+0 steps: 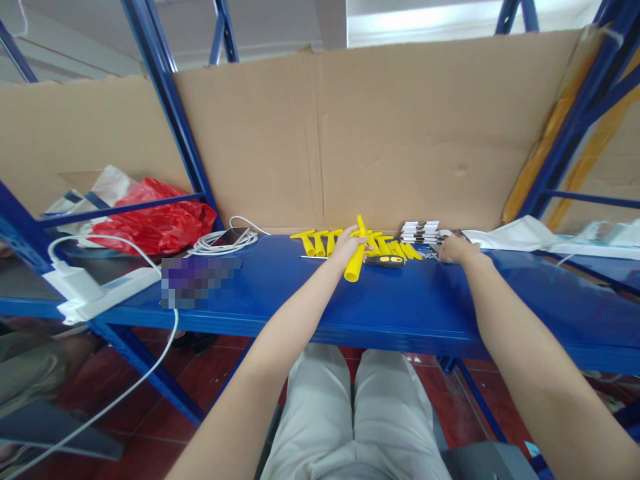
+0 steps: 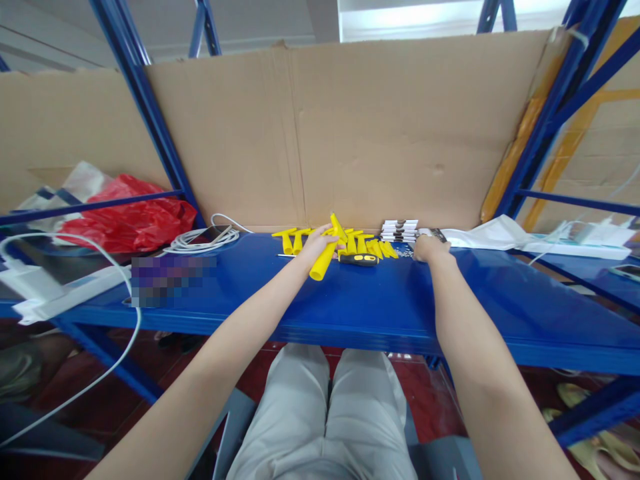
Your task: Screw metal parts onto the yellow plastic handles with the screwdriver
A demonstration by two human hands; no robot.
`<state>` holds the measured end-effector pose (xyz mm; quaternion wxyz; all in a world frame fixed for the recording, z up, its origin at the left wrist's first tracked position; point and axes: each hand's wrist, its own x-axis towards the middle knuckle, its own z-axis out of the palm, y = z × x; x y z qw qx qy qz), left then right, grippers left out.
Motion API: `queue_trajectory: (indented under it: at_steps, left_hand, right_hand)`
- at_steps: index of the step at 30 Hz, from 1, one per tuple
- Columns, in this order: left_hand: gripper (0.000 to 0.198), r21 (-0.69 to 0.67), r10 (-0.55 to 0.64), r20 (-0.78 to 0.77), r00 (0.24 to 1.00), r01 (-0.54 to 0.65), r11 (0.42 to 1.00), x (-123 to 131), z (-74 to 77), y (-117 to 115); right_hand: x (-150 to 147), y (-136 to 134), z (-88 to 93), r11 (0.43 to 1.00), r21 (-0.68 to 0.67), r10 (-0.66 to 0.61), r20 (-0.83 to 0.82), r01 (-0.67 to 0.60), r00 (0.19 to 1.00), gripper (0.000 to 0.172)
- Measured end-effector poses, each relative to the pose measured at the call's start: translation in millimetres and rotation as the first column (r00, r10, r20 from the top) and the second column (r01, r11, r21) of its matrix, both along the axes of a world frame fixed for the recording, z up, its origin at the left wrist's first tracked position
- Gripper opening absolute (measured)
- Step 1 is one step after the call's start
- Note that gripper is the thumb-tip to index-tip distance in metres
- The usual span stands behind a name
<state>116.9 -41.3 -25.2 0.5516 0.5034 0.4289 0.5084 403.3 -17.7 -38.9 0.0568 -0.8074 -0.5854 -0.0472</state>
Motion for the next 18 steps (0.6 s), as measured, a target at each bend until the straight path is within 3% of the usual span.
queue_trajectory:
  at_steps: [5, 11, 16, 18]
  left_hand:
    - [0.072, 0.008, -0.006, -0.001, 1.000, 0.006, 1.000, 2.0, -4.0, 2.6]
    - [0.073, -0.009, -0.022, 0.041, 0.999, 0.023, 1.000, 1.6, -5.2, 5.4]
    - [0.078, -0.053, -0.083, 0.110, 0.990, 0.089, 0.995, 0.1, -5.2, 8.0]
    - [0.079, -0.069, -0.106, 0.127, 0.986, 0.116, 0.991, 0.1, -4.1, 7.4]
  right_hand:
    - [-5.9, -4.0, 0.9, 1.000, -0.022, 0.014, -0.026, -0.015, 1.000, 0.017]
    - [-7.5, -4.5, -1.3, 1.000, -0.020, 0.009, 0.007, -0.008, 1.000, 0.033]
    - [-0.8, 1.0, -5.5, 0.995, -0.058, 0.080, 0.054, -0.077, 0.995, 0.039]
    - [0.5, 3.5, -5.3, 0.989, 0.004, 0.146, 0.046, -0.146, 0.988, 0.032]
